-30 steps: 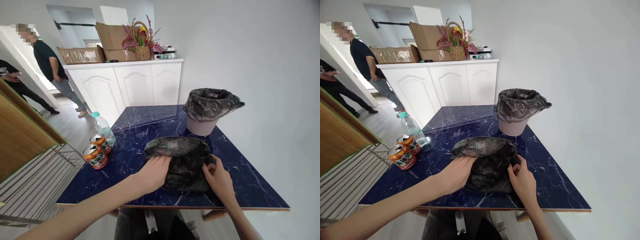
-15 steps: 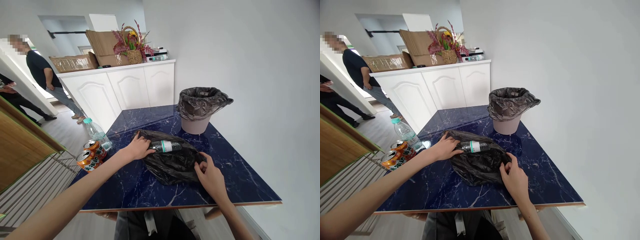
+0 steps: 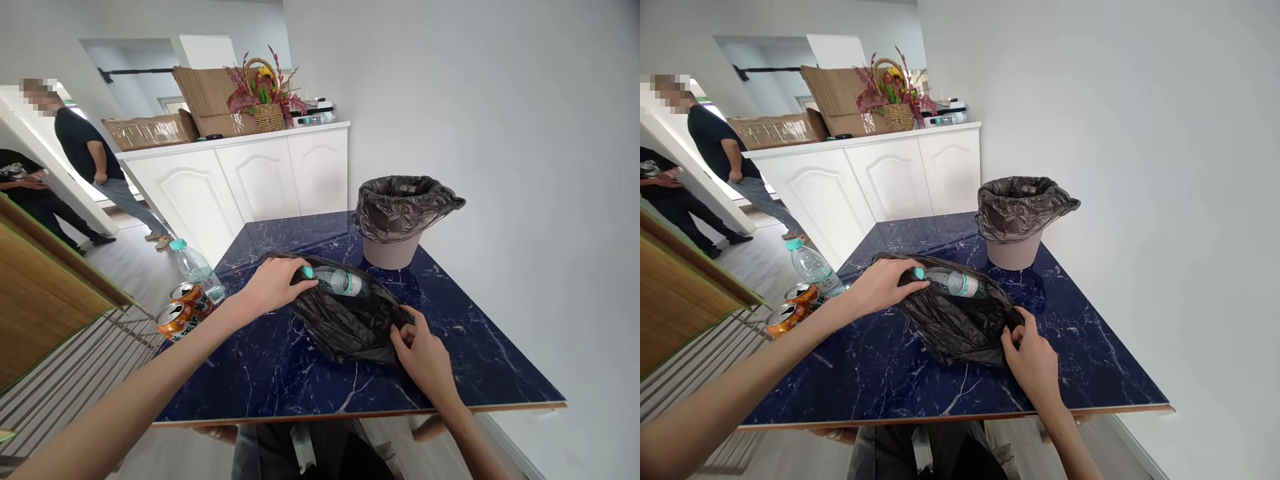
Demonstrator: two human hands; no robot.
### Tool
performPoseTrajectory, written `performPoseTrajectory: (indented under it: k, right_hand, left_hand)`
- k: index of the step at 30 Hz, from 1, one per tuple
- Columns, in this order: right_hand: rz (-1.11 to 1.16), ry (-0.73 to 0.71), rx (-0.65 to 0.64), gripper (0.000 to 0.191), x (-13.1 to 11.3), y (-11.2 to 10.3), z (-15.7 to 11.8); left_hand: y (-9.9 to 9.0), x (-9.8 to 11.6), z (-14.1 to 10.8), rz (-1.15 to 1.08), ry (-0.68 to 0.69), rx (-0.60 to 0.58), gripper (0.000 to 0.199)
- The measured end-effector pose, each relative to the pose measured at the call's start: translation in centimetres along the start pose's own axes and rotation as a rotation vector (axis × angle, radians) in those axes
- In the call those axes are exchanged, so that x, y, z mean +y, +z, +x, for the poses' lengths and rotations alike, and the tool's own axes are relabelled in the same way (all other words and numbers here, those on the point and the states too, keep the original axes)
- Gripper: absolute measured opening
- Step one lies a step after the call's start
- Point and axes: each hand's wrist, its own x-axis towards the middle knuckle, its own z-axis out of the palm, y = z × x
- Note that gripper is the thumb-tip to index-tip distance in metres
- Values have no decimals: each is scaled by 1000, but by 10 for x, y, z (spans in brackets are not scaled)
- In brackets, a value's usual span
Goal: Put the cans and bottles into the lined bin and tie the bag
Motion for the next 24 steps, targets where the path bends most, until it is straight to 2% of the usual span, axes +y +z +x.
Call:
performPoseTrajectory:
  k: [4,8,13,20,22,24]
  right_hand:
    - [-3,-5,11,56,1,1,0]
    - [-5,-18,7,57,1,1,-1]
    - [-9,-7,-12,57,1,1,-2]
    - [-19,2,-12,56,0,0,-3]
    - [-17,3,-22,58,1,0,-3]
    - [-5,0,-37,60,1,0,-3]
  left_hand:
    - [-12,22,-9,-179,12,181,39]
    - [-21,40,-18,-350,-12,309,31]
    - [-28,48,-27,-373,-32,318,24]
    - [-22,39,-29,-394,-70,266,25]
    - [-29,39,-32,-411,-48,306,30]
    - [-45,39,-40,-421,-46,406,36]
